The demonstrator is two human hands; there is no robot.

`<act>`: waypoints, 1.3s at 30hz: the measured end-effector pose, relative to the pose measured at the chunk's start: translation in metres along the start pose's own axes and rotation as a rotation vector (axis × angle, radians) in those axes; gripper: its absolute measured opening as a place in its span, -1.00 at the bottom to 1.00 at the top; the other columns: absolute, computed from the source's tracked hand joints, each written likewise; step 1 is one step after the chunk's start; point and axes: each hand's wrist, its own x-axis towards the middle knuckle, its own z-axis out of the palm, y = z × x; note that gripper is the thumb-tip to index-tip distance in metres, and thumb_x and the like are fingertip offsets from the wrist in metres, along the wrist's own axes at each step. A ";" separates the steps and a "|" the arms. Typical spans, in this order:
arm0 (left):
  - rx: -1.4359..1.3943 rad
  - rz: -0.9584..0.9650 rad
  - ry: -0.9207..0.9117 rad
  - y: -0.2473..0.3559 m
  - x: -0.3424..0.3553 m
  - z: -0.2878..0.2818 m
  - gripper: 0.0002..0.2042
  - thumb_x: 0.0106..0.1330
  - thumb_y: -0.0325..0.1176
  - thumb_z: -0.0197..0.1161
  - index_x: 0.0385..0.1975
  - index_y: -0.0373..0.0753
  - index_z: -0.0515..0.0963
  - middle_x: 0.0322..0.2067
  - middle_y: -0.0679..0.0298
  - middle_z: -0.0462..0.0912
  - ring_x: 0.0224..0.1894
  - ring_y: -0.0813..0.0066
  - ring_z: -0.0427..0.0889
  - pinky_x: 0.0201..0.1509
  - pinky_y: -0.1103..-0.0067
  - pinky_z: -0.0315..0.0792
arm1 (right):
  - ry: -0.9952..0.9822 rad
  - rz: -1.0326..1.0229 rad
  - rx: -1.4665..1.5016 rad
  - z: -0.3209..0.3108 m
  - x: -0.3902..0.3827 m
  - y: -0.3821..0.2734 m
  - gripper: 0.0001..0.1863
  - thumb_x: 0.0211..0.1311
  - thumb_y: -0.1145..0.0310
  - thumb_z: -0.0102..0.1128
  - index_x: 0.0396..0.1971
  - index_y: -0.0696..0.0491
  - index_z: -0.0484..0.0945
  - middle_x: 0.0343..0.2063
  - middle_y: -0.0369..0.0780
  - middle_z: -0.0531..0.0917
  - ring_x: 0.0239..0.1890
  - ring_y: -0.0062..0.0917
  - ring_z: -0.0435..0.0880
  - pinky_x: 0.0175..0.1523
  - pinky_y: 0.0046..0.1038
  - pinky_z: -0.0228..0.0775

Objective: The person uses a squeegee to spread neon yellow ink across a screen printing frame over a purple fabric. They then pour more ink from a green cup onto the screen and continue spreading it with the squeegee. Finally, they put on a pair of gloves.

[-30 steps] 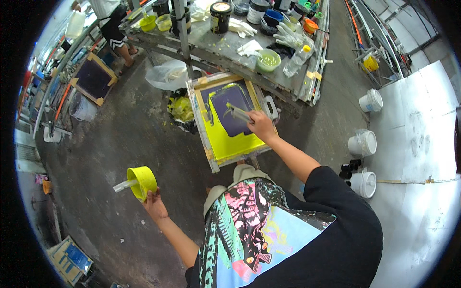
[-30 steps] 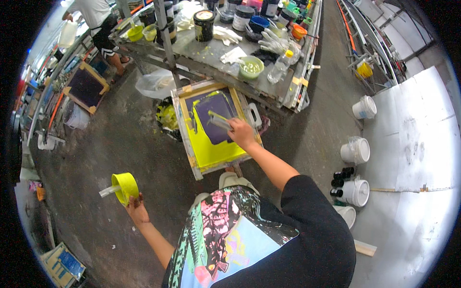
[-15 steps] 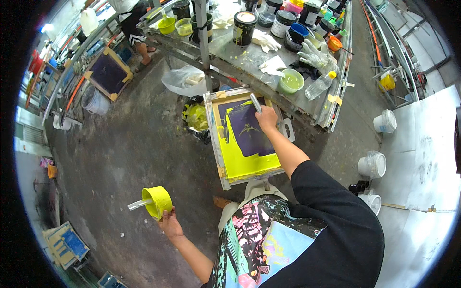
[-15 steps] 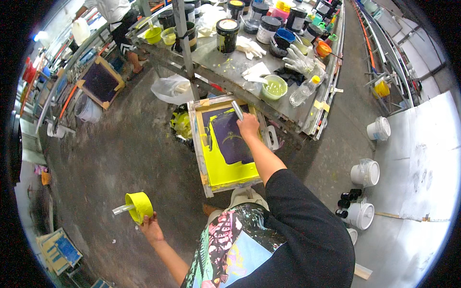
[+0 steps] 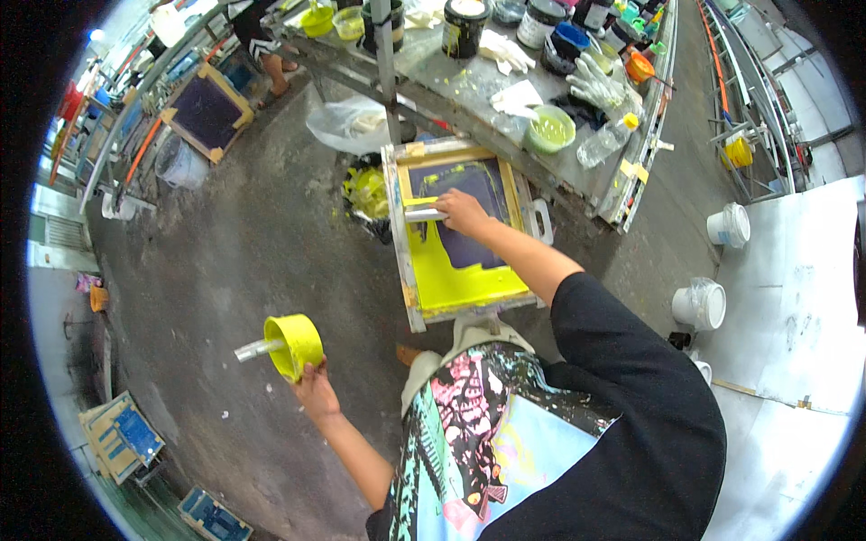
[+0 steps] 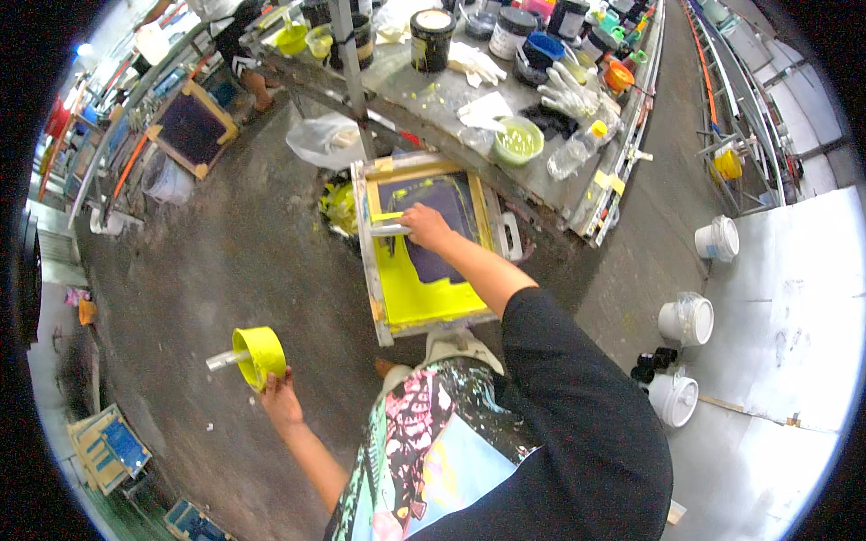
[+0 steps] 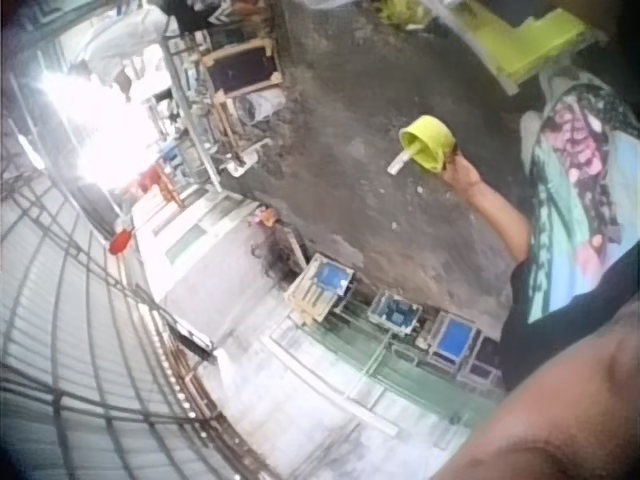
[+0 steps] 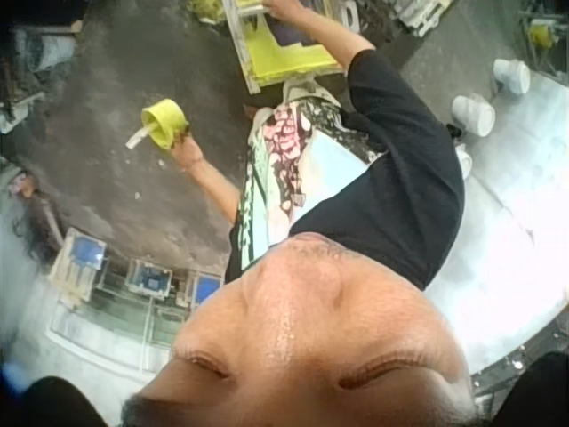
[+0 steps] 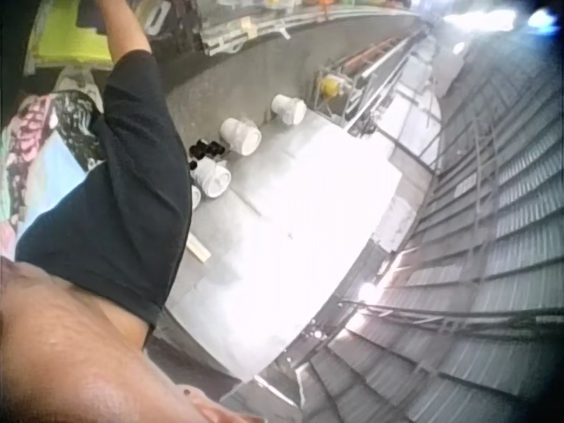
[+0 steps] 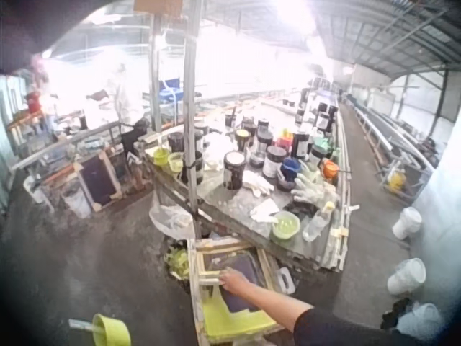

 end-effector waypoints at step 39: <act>-0.031 -0.142 -0.299 -0.002 0.022 0.034 -0.23 0.20 -0.61 0.46 0.41 -0.12 0.26 0.24 0.23 0.49 0.23 0.23 0.55 0.21 0.27 0.57 | 0.217 0.088 0.075 -0.040 -0.289 -0.100 -0.44 -0.18 0.62 0.35 -0.02 0.00 0.68 -0.05 -0.19 0.67 0.06 -0.19 0.61 0.15 -0.19 0.48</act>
